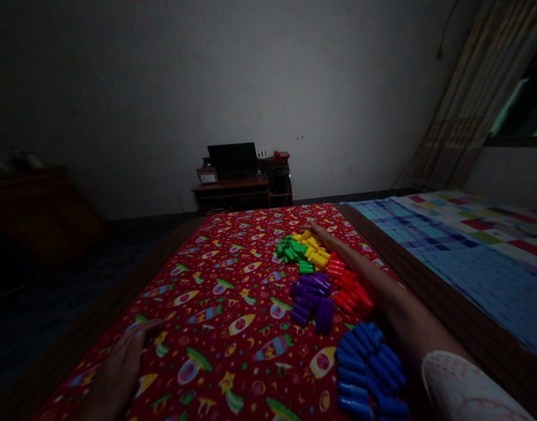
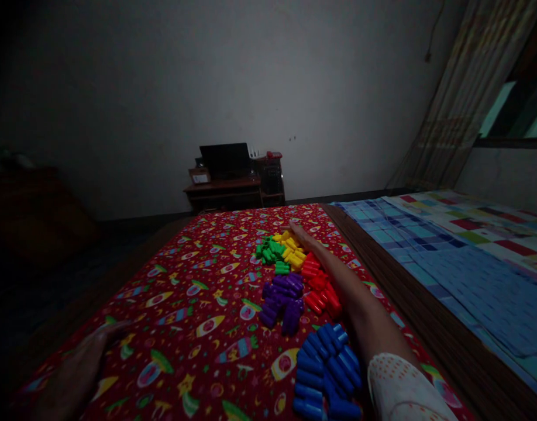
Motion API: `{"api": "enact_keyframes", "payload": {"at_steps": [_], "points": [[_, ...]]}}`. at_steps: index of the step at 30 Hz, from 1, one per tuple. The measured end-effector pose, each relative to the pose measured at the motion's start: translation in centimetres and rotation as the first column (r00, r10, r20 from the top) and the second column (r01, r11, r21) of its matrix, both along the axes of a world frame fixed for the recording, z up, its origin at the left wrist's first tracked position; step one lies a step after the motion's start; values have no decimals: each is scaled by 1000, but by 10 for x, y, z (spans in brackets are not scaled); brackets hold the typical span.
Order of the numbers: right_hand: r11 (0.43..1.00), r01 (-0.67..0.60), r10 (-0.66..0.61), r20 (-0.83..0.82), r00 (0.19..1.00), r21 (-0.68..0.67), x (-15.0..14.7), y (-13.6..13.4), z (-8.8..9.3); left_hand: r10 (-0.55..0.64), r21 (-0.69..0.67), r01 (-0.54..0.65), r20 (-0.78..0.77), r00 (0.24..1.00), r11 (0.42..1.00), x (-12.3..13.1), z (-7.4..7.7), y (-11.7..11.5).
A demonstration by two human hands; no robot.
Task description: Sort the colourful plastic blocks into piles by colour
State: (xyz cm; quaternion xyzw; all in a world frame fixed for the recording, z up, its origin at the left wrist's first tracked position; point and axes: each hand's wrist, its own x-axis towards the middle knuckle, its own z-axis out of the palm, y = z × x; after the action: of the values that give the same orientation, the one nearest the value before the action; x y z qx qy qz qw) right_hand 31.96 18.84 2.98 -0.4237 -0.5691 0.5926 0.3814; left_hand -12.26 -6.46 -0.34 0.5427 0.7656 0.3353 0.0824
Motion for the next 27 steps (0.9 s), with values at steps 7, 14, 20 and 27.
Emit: {"api": "enact_keyframes", "payload": {"at_steps": [7, 14, 20, 27], "points": [[947, -315, 306, 111, 946, 70, -69, -5, 4, -41, 48, 44, -76, 996, 998, 2, -1, 1], [801, -581, 515, 331, 791, 142, -127, -54, 17, -96, 146, 113, -118, 988, 983, 10, 3, 4], [737, -580, 551, 188, 813, 346, -106, -94, 51, -109, 150, 119, -69, 992, 981, 5, -6, 3], [918, 160, -243, 198, 950, 362, 67, -139, 11, -259, 179, 273, -99, 961, 945, 28, 3, 49]]}}
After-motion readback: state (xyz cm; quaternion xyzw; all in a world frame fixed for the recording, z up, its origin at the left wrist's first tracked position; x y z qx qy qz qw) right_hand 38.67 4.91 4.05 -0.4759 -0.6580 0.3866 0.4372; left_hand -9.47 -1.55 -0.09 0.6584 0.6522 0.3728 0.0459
